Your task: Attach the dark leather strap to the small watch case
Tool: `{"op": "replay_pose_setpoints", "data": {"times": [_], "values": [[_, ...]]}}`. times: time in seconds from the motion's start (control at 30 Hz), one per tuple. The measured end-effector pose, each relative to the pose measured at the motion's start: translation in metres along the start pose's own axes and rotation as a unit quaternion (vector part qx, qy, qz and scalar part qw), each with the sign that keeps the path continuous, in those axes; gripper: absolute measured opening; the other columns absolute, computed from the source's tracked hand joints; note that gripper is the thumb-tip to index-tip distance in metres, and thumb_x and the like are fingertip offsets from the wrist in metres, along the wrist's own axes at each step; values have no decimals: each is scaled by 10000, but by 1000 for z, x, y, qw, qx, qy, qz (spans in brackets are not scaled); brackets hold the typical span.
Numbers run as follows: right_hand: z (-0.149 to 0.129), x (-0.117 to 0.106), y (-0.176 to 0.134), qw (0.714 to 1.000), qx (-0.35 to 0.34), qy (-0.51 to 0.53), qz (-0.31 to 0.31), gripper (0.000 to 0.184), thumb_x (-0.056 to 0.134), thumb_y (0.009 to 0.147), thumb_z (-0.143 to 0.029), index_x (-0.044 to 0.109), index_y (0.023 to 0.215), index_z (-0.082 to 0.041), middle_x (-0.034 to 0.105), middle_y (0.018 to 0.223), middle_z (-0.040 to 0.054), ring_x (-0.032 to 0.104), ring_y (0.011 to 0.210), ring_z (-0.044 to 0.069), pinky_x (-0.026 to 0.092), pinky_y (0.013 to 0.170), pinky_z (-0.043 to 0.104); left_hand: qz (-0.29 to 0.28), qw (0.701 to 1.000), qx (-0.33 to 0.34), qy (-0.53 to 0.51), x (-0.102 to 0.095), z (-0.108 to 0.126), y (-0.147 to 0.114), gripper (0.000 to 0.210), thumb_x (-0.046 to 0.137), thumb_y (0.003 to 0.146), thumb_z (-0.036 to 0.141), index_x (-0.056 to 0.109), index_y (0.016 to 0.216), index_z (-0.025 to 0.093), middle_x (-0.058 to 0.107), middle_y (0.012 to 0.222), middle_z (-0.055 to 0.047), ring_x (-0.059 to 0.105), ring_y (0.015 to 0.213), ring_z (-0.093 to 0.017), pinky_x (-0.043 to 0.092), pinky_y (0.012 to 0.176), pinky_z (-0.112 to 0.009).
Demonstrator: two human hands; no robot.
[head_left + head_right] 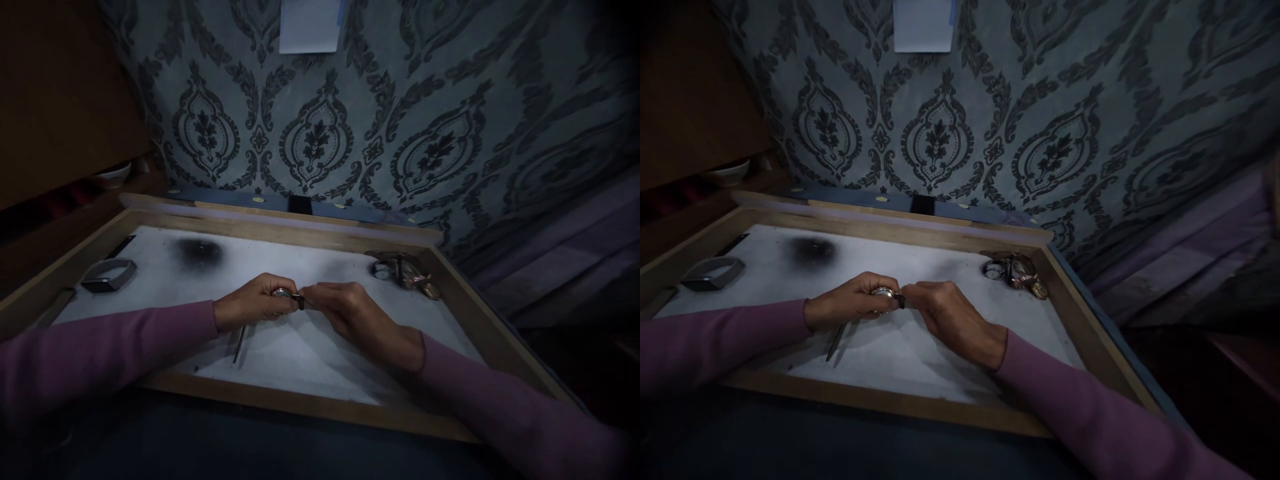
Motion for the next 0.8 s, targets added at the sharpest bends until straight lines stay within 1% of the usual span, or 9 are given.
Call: {"op": "replay_pose_setpoints", "data": {"times": [0.2, 0.3, 0.47, 0.53, 0.6, 0.7, 0.8], "values": [[0, 2, 0, 999, -14, -12, -28, 281, 352, 852, 1, 600, 817, -127, 572, 677, 29, 496, 558, 109, 347, 535, 222, -4, 1000, -2, 17, 0, -1, 0, 136, 596, 713, 257, 524, 668, 151, 339, 532, 81, 286, 476, -54, 214, 458, -205], [0, 0, 1, 1000, -19, 1, -25, 286, 363, 840, 10, 615, 838, -124, 568, 669, 20, 497, 563, 106, 354, 541, 217, -2, 1000, -5, 21, 0, 0, -1, 136, 600, 715, 259, 527, 683, 148, 345, 543, 80, 284, 482, -55, 212, 457, -201], [-1, -4, 3, 999, -19, 42, -3, 292, 364, 840, -1, 632, 808, -112, 524, 609, -9, 431, 517, 87, 334, 502, 207, -6, 1000, -2, 12, 0, 1, -2, 154, 607, 727, 281, 529, 703, 151, 346, 540, 81, 269, 474, -55, 198, 452, -202], [-2, -6, 3, 998, -10, 64, 4, 293, 365, 838, -7, 633, 788, -116, 474, 555, -34, 384, 484, 78, 308, 470, 197, -9, 1000, 0, 8, 1, 1, -2, 161, 611, 730, 287, 532, 705, 150, 342, 537, 82, 267, 473, -55, 197, 450, -202], [-3, -7, 3, 996, 9, 84, -2, 287, 373, 859, -30, 637, 785, -115, 429, 513, -51, 359, 459, 72, 285, 444, 188, -15, 1000, 5, 3, 2, 2, -2, 169, 617, 731, 292, 532, 701, 149, 342, 534, 84, 265, 472, -56, 193, 448, -202], [-2, -8, 3, 993, 36, 108, -11, 268, 403, 911, -104, 647, 802, -108, 418, 494, -55, 365, 443, 65, 285, 432, 180, -22, 1000, 7, -5, 2, 2, -2, 177, 624, 734, 296, 533, 701, 148, 343, 541, 84, 259, 474, -56, 187, 446, -202], [0, -8, 3, 991, 51, 123, -7, 288, 407, 930, -152, 644, 771, -116, 400, 483, -59, 353, 437, 63, 287, 435, 180, -21, 1000, 2, -12, 2, 0, -2, 170, 623, 740, 289, 535, 707, 148, 347, 557, 83, 261, 476, -54, 190, 451, -201]]}}
Point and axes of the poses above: each hand's wrist, its own y-axis towards the middle knuckle, its own x-axis out of the palm, z = x × y, the point moved 6 cm from there along y, towards the middle knuckle
